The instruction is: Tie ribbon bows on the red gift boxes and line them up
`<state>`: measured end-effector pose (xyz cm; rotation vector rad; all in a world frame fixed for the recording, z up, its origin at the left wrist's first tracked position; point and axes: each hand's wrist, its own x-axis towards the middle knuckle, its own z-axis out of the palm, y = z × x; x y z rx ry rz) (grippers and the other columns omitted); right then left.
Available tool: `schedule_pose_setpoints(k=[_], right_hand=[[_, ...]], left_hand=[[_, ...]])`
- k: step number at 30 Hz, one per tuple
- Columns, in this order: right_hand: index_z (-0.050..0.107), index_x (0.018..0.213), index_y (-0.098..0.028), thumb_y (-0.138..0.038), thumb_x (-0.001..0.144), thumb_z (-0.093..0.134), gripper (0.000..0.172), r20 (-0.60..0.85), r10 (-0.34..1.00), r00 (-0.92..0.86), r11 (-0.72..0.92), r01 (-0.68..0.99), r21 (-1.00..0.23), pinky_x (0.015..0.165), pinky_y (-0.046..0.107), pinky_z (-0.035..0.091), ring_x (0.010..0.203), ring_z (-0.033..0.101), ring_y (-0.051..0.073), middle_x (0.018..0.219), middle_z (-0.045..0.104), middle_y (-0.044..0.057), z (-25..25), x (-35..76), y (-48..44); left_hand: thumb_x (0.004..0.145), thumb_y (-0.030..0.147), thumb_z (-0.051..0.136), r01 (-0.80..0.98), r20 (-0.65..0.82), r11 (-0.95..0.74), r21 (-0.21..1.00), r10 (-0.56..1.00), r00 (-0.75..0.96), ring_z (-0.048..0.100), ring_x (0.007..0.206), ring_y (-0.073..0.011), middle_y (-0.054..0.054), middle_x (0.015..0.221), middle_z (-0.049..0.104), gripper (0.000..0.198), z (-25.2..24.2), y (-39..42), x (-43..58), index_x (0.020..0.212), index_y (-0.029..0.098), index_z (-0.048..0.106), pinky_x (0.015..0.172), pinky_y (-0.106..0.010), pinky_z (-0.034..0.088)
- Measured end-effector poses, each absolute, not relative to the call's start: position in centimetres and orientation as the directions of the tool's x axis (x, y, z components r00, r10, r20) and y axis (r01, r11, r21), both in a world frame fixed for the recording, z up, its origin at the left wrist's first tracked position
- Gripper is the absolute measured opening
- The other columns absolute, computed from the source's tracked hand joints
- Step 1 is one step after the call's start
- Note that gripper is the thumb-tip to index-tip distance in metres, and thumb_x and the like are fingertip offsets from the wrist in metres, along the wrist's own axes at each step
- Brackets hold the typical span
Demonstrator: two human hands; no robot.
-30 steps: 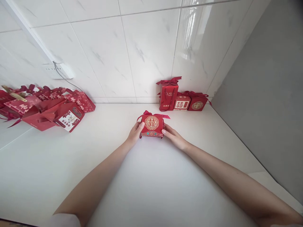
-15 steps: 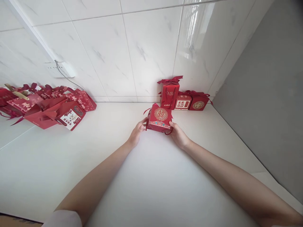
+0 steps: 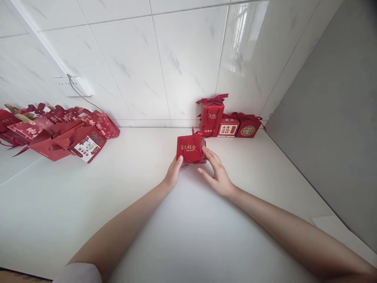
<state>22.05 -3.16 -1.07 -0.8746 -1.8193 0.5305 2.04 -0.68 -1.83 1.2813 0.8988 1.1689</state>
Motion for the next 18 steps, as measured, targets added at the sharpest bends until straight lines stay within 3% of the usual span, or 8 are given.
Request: schedule_pose_setpoints(k=[4, 14, 18], right_hand=[[0.027, 0.155, -0.036, -0.035, 0.097, 0.055, 0.064, 0.607, 0.741, -0.288, 0.671, 0.355, -0.651, 0.119, 0.054, 0.032, 0.147, 0.031, 0.028, 0.160, 0.032, 0.004, -0.9, 22.2, -3.2], [0.031, 0.152, -0.033, -0.032, 0.096, 0.055, 0.061, 0.621, 0.729, -0.288, 0.683, 0.348, -0.642, 0.118, 0.055, 0.033, 0.146, 0.033, 0.029, 0.159, 0.034, 0.006, -0.8, 22.5, -3.0], [0.035, 0.148, -0.032, -0.030, 0.096, 0.054, 0.056, 0.662, 0.701, -0.265, 0.711, 0.329, -0.622, 0.120, 0.054, 0.031, 0.147, 0.031, 0.028, 0.159, 0.033, 0.007, -0.3, 22.6, -3.0]], left_hand=[[0.094, 0.062, 0.046, -0.264, 0.080, -0.006, 0.965, 0.960, 0.269, 0.049, 0.135, -0.0326, -0.013, 0.148, 0.050, 0.067, -2.0, -0.1, 1.7, 0.149, 0.025, 0.039, 0.109, -0.055, 0.041], [0.093, 0.050, 0.055, -0.333, 0.091, 0.006, 0.943, 0.957, 0.276, 0.054, 0.130, -0.0287, -0.006, 0.148, 0.051, 0.054, -1.2, -0.6, 1.9, 0.143, 0.033, 0.041, 0.109, -0.053, 0.042], [0.094, 0.050, 0.050, -0.419, -0.016, 0.189, 0.888, 0.924, 0.381, 0.059, 0.123, -0.0286, -0.010, 0.143, 0.055, 0.055, -0.1, -1.0, 2.1, 0.143, 0.026, 0.044, 0.106, -0.050, 0.046]])
